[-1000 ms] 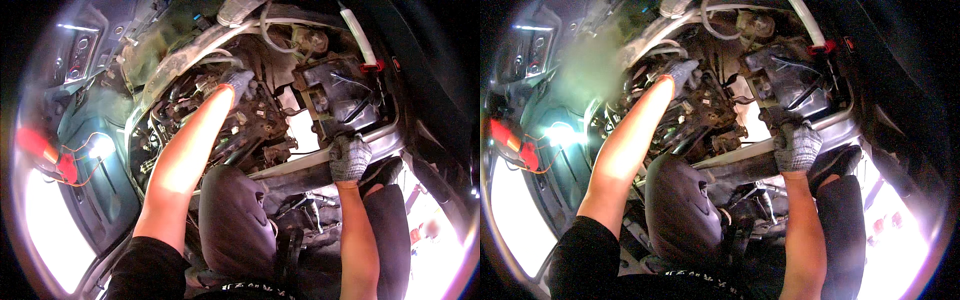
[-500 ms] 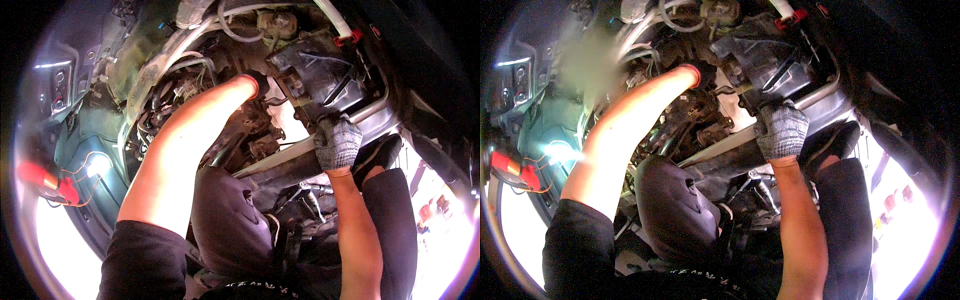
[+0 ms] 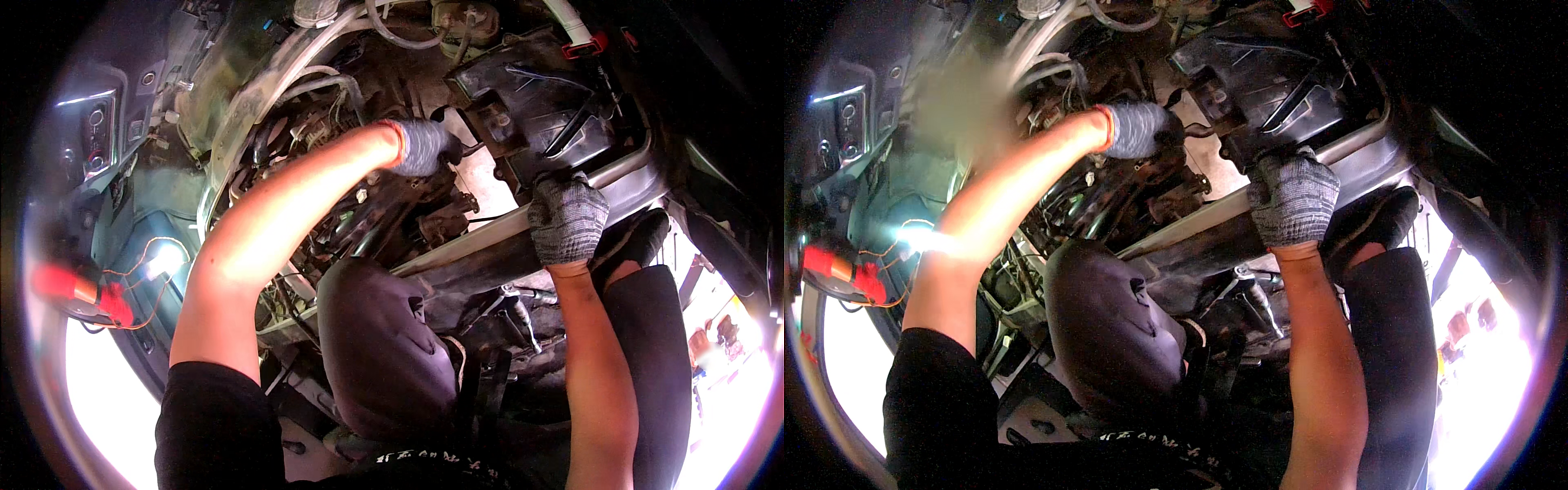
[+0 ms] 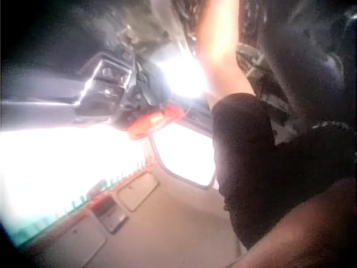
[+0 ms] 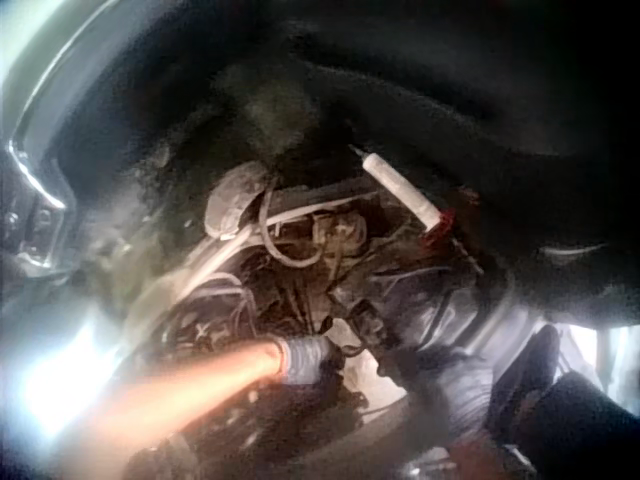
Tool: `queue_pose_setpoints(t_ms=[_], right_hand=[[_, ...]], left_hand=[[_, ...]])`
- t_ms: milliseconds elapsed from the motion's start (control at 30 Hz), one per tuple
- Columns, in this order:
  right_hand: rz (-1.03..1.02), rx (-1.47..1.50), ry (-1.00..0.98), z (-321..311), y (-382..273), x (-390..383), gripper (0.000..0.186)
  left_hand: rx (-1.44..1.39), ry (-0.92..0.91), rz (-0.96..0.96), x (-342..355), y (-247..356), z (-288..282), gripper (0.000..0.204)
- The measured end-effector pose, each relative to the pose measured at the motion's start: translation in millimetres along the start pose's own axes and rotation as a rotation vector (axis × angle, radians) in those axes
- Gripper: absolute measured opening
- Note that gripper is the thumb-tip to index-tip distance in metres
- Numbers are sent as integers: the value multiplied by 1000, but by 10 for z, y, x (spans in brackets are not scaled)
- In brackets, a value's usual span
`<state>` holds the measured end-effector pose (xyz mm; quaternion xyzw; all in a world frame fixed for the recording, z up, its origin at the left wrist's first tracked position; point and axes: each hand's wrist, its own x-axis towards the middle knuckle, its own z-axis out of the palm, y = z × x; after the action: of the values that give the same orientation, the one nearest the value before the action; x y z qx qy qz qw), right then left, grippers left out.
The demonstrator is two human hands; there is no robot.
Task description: The person is working on a car engine from inside the front cabin, using a wrench to loosen and tighten bolts on the engine block. They also handle and reposition a large corrugated air intake hose and various electrical connectors.
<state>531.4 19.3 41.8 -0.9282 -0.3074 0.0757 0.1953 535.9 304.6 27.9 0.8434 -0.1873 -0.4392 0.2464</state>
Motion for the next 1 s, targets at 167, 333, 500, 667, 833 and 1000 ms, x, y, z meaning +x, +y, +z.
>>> queue_pose_setpoints(t_ms=[167,333,500,667,833,1000], right_hand=[[-5,-65,-20,-42,-70,31,19],[-39,-32,92,24,-8,-8,22],[23,-156,-17,-6,-79,35,22],[-6,-145,6,-50,-146,91,25],[-95,-200,91,102,-226,9,26],[34,-215,-9,88,-83,0,20]], left_hand=[[311,272,2,24,-213,320,21],[435,108,-23,421,158,400,18],[321,461,-223,712,404,1002,28],[241,413,-176,545,67,1013,28],[365,91,66,952,-533,1461,22],[-294,98,-35,577,-359,1103,25]])
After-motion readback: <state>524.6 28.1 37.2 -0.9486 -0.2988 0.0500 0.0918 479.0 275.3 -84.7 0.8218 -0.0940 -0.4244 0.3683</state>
